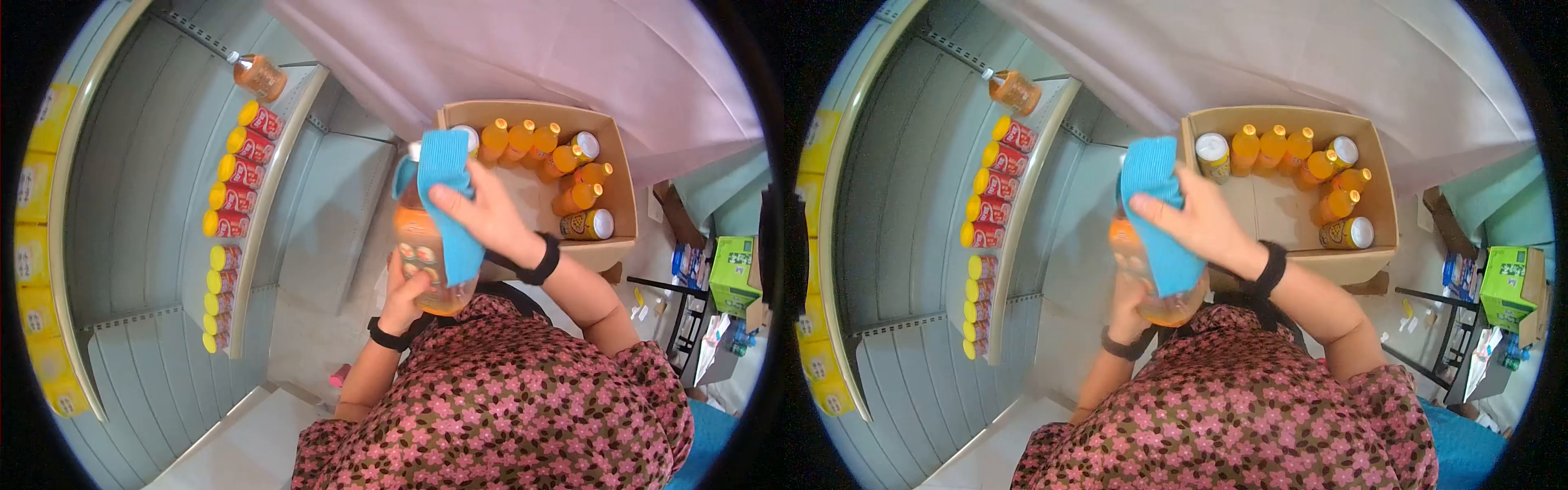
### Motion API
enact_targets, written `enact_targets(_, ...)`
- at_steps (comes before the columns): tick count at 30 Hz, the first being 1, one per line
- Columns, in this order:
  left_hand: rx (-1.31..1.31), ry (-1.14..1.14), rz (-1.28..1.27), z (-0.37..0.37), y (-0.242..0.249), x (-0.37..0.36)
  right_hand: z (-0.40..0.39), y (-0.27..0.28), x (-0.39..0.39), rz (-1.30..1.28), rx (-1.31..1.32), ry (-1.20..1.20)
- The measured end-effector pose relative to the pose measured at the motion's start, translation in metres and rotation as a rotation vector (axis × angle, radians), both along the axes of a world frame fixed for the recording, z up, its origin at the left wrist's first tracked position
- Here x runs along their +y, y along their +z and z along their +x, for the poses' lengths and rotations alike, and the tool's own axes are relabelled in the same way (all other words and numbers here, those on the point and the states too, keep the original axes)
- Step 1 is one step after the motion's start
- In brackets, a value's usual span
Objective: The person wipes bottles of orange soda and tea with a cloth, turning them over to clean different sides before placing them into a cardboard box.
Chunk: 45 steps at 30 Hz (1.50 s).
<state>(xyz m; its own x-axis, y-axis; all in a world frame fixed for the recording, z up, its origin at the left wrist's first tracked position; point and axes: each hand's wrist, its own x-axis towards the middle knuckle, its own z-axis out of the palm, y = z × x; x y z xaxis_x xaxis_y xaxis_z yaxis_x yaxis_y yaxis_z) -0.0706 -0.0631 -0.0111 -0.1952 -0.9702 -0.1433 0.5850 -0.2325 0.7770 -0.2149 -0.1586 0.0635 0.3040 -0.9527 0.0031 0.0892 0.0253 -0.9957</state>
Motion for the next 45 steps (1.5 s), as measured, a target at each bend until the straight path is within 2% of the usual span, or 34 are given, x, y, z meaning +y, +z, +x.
enact_targets(2, 0.232, 0.089, 0.12, -0.001, -0.002, 0.002, 0.0, -0.017, 0.014, -0.309, 0.136, 0.001)
enact_targets(3, 0.206, 0.102, 0.106, 0.0, -0.002, 0.002, 0.0, -0.023, 0.022, -0.31, 0.137, 0.001)
enact_targets(5, 0.258, 0.071, 0.054, 0.007, 0.0, -0.005, -0.001, -0.033, 0.038, -0.515, 0.266, -0.007)
enact_targets(6, 0.31, 0.038, 0.004, 0.01, 0.001, -0.007, -0.002, -0.039, 0.045, -0.517, 0.264, -0.006)
enact_targets(10, 0.177, 0.057, 0.018, 0.015, 0.006, -0.003, -0.002, -0.046, 0.055, -0.591, 0.404, 0.011)
enact_targets(12, 0.171, 0.007, 0.055, 0.023, -0.003, 0.003, 0.002, -0.028, 0.039, -0.253, 0.003, 0.052)
enact_targets(13, 0.167, -0.043, 0.093, 0.025, -0.006, 0.007, -0.001, -0.02, 0.031, -0.251, 0.001, 0.048)
enact_targets(15, 0.222, -0.069, 0.11, 0.019, 0.001, 0.011, -0.008, -0.008, 0.013, 0.14, -0.26, 0.296)
enact_targets(18, 0.276, -0.109, 0.124, 0.018, -0.003, 0.016, -0.009, -0.005, 0.006, 0.143, -0.254, 0.373)
enact_targets(21, 0.374, -0.154, 0.168, 0.016, 0.001, 0.014, -0.006, -0.002, 0.004, 0.215, -0.188, 0.267)
enact_targets(23, 0.1, 0.012, 0.294, 0.012, 0.011, 0.01, -0.003, -0.001, 0.003, 0.274, -0.167, 0.206)
enact_targets(24, 0.1, 0.017, 0.296, 0.012, 0.01, 0.007, -0.001, 0.001, 0.003, 0.236, -0.131, 0.16)
enact_targets(26, -0.105, -0.011, 0.023, 0.017, 0.004, 0.002, 0.0, -0.001, 0.006, 0.201, -0.095, 0.115)
enact_targets(28, -0.179, -0.065, 0.028, 0.023, -0.003, -0.003, 0.002, -0.007, 0.007, 0.004, 0.107, 0.173)
enact_targets(32, -0.086, -0.045, 0.075, 0.016, 0.004, -0.005, 0.008, -0.013, 0.015, -0.111, 0.111, 0.159)
enact_targets(34, 0.117, 0.145, 0.136, 0.011, -0.002, -0.003, 0.012, -0.012, 0.02, -0.573, 0.418, 0.068)
enact_targets(36, 0.125, 0.154, 0.18, 0.013, -0.002, -0.005, 0.013, -0.01, 0.031, -0.568, 0.438, 0.073)
enact_targets(38, 0.097, 0.282, 0.016, 0.012, 0.005, -0.009, 0.012, -0.008, 0.042, -0.523, 0.492, 0.073)
enact_targets(40, 0.032, 0.305, 0.001, 0.011, 0.017, -0.015, 0.011, -0.014, 0.051, -0.556, 0.479, 0.05)
enact_targets(43, 0.141, 0.385, 0.029, 0.001, 0.031, -0.017, 0.013, -0.019, 0.053, -0.632, 0.507, -0.028)
enact_targets(45, 0.268, 0.456, 0.073, -0.01, 0.033, -0.016, 0.019, -0.033, 0.047, -0.84, 0.266, -0.237)
